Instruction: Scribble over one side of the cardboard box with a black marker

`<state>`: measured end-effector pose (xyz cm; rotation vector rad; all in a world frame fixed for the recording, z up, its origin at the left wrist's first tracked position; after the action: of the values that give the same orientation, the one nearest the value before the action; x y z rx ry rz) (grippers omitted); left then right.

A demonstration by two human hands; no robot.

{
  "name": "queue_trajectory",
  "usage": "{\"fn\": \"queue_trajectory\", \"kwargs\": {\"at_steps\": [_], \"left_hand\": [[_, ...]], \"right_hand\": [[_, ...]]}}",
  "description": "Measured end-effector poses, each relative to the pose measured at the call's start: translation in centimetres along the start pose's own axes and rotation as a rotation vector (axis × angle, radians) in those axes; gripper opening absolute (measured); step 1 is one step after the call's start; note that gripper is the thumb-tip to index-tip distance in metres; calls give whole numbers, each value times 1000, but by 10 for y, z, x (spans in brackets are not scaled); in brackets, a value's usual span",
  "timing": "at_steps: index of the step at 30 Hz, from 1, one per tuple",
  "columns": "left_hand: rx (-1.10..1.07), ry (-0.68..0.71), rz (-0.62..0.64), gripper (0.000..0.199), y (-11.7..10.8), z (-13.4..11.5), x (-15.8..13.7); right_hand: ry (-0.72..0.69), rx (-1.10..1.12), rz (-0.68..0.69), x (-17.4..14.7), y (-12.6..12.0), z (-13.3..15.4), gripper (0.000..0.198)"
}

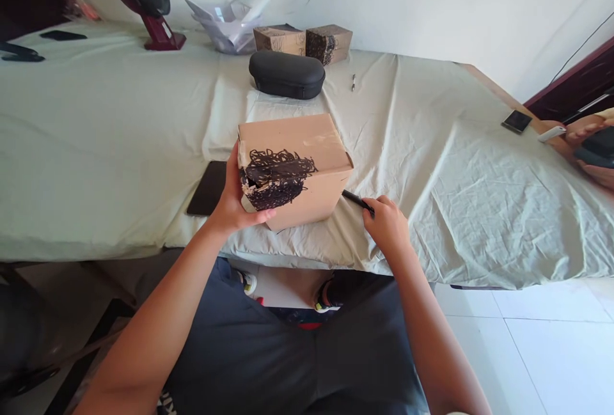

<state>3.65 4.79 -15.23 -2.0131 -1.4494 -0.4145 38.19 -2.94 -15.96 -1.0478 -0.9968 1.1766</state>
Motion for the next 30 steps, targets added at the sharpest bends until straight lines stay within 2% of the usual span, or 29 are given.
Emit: {"fn": "queue_trajectory", "kwargs": {"at_steps": [5, 9, 14, 16, 21, 27, 30], "left_hand": [[-6, 16, 19, 135, 0, -3, 1], [-7, 46, 8, 135, -1, -2, 2], [15, 42, 4, 137, -3, -4, 1], [26, 43, 5, 138, -3, -5, 1], [-1, 42, 6, 139, -4, -6, 1], [-8, 25, 12, 136, -4, -10, 1], [8, 25, 17, 138, -5, -12, 1]], "right_hand": [[-122, -4, -66, 16, 12, 10, 46], [-175, 54, -113, 33, 22, 16, 39], [-18, 387, -424, 31, 4, 9, 24], [29, 440, -498, 26, -7, 7, 30], [62, 496, -518, 19, -16, 14, 52], [-30, 393, -487, 21, 2, 14, 52], [-31, 304, -441, 22, 9, 13, 53]]}}
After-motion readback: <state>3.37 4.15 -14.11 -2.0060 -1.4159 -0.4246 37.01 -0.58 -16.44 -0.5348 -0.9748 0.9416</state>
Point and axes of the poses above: each hand's wrist, its own x-axis towards the middle knuckle, its own y-axis out of the palm, z = x × y, the point moved 2 cm from there along x, towards the middle knuckle, and after that the axes turned 3 degrees about -y, right-handed, at the moved point
